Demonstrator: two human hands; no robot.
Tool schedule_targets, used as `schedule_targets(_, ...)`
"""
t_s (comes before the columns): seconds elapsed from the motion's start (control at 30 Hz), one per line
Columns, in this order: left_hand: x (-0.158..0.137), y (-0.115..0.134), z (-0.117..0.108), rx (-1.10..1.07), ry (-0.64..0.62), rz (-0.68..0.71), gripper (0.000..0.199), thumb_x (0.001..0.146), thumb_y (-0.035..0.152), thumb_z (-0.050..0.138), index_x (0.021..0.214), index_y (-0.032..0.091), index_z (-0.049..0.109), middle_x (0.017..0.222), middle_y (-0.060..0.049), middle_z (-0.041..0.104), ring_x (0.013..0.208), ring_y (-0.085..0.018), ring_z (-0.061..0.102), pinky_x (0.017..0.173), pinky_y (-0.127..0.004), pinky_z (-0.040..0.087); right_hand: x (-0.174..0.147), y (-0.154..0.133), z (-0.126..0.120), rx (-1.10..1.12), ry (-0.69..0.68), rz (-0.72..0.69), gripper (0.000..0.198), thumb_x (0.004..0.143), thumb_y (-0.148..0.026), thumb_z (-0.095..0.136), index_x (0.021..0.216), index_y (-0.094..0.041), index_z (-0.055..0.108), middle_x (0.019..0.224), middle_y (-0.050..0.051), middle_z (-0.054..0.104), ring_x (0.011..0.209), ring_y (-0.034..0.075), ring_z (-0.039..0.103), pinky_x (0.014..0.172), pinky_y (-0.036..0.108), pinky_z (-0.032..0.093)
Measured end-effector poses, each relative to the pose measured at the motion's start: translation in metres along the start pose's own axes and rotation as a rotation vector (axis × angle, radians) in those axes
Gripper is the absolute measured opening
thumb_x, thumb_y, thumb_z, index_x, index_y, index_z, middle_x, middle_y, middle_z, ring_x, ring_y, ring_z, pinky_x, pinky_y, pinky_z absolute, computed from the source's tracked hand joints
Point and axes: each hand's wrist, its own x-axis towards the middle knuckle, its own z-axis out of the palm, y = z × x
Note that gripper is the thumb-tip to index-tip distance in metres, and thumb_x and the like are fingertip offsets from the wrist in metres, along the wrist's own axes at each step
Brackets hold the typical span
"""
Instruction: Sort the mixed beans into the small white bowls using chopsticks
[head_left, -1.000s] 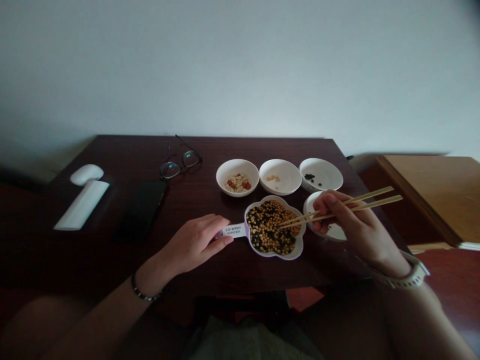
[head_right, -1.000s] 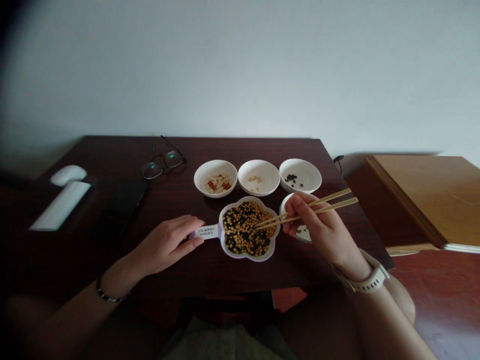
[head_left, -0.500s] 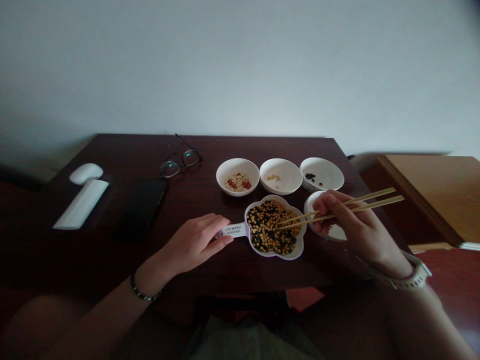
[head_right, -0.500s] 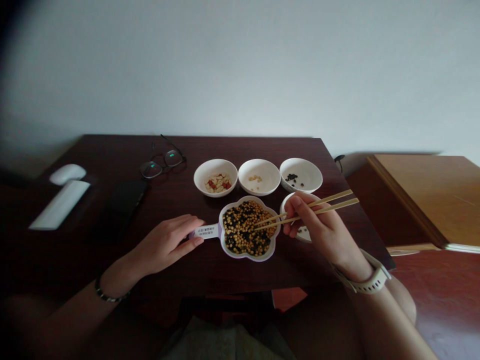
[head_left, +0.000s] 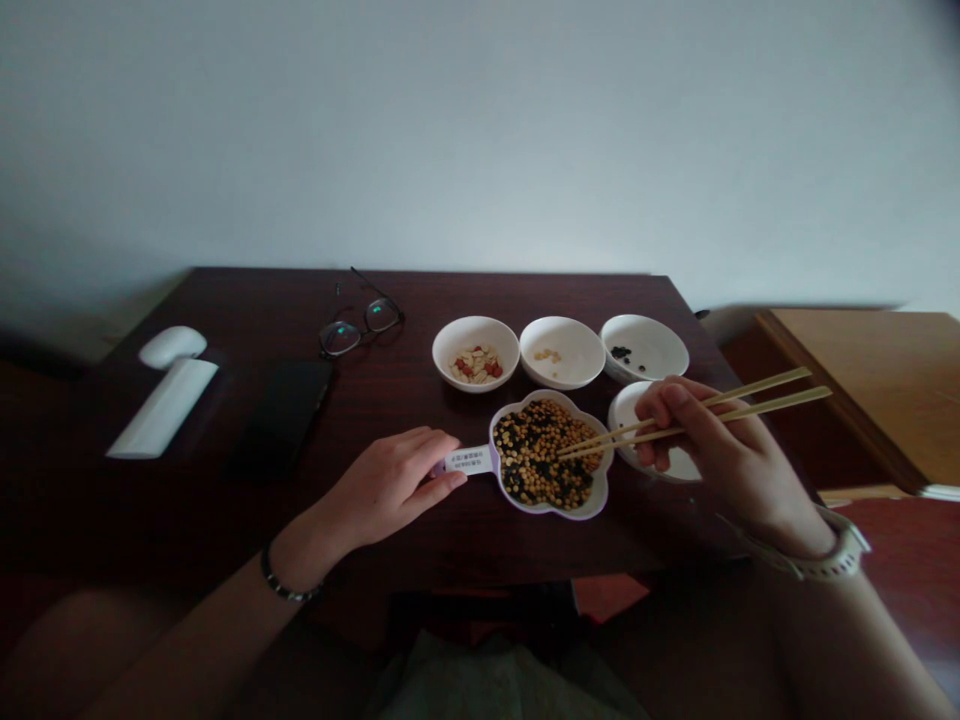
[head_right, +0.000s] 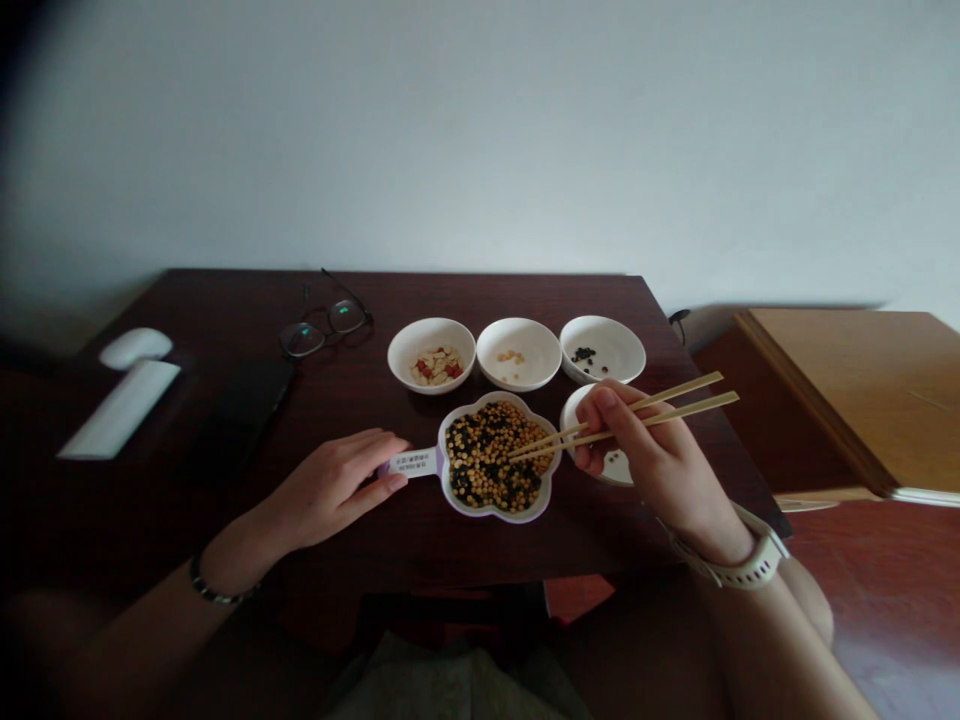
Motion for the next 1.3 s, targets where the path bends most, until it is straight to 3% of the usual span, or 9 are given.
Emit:
schedule_targets(0.23, 0.0008, 0.0008, 0.0006, 0.004, 0.001, -0.001, 0.022, 0.114, 0.039, 0.054, 0.116, 0.019, 0.065, 0.102, -0.005, 0.07, 0.093, -0.023, 0.067, 0.082, -0.034, 0.05, 0.0013, 0.0028, 0.0021, -0.055, -0.001, 0.0, 0.043, 0.11, -0.058, 0.058, 0.088, -0.022, 0.064, 0.08, 0.003, 0.065, 0.067, 0.017, 0.066, 0.061, 0.029, 0.057)
schedule_targets(0.87, 0.0008, 0.001, 0.0009, 0.016, 0.023, 0.004, 0.024, 0.114, 0.041, 0.054, 0.115, 0.021, 0.066, 0.104, -0.006, 0.073, 0.093, -0.023, 0.069, 0.083, -0.034, 0.053, 0.0031, -0.002, 0.0, -0.062, -0.001, 0.0, 0.044, 0.109, -0.057, 0.061, 0.083, -0.021, 0.062, 0.075, 0.004, 0.066, 0.063, 0.017, 0.065, 0.058, 0.028, 0.057)
schedule_targets(1.3, 0.0008, 0.0009, 0.0002, 0.007, 0.01, -0.003, 0.024, 0.114, 0.04, 0.054, 0.117, 0.02, 0.066, 0.105, -0.006, 0.071, 0.094, -0.023, 0.068, 0.083, -0.035, 0.052, 0.0008, 0.0033, -0.0033, 0.041, 0.009, 0.008, 0.039, 0.113, -0.052, 0.056, 0.085, -0.024, 0.059, 0.073, 0.002, 0.066, 0.061, 0.017, 0.059, 0.058, 0.03, 0.047)
